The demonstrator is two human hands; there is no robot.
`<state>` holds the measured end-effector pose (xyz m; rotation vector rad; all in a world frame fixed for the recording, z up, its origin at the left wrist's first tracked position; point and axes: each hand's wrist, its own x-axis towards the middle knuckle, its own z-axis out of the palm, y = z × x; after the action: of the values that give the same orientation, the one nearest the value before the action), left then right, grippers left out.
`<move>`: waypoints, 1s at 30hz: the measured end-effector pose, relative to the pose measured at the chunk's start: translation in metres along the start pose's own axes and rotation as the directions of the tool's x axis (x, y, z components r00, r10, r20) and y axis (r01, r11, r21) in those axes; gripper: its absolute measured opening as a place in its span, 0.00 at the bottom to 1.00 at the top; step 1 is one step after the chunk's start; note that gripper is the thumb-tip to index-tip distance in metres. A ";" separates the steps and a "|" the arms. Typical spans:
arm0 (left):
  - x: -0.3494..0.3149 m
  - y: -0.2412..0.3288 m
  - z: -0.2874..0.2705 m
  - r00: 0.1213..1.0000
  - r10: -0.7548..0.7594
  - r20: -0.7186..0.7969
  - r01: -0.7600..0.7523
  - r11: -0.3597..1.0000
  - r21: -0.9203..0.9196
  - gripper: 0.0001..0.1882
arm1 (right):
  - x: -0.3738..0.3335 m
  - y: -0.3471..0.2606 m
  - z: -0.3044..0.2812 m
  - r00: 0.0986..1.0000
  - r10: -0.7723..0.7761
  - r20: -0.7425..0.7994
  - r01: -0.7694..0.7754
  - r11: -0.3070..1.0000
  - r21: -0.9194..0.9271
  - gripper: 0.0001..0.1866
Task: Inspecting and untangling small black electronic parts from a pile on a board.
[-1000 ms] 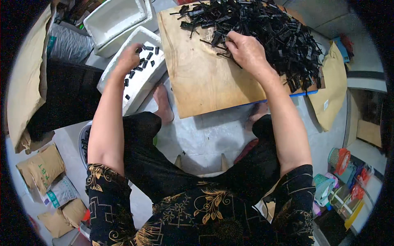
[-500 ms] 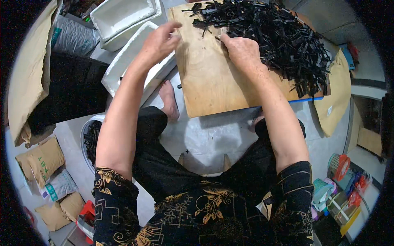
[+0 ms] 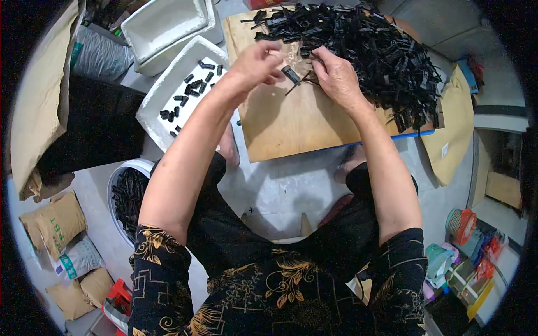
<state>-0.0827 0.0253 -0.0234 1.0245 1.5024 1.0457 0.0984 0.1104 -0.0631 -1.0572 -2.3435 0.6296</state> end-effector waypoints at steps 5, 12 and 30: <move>0.008 0.014 -0.010 0.993 -0.011 -0.120 -0.010 0.985 -0.175 0.21 | -0.006 -0.006 -0.007 1.000 -0.002 0.002 0.002 1.000 -0.030 0.08; 0.006 0.008 -0.003 0.995 -0.083 -0.060 0.068 0.973 -0.222 0.17 | -0.004 -0.025 0.021 0.988 -0.019 0.153 0.063 0.956 -0.285 0.13; -0.003 0.016 0.016 0.951 0.133 0.280 -0.153 0.987 0.049 0.38 | -0.011 -0.046 -0.028 0.863 0.328 0.385 -0.498 0.421 0.758 0.09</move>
<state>-0.0652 0.0286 -0.0091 1.2890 1.2587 0.9111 0.0962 0.0804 -0.0169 -1.0814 -1.4523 1.8949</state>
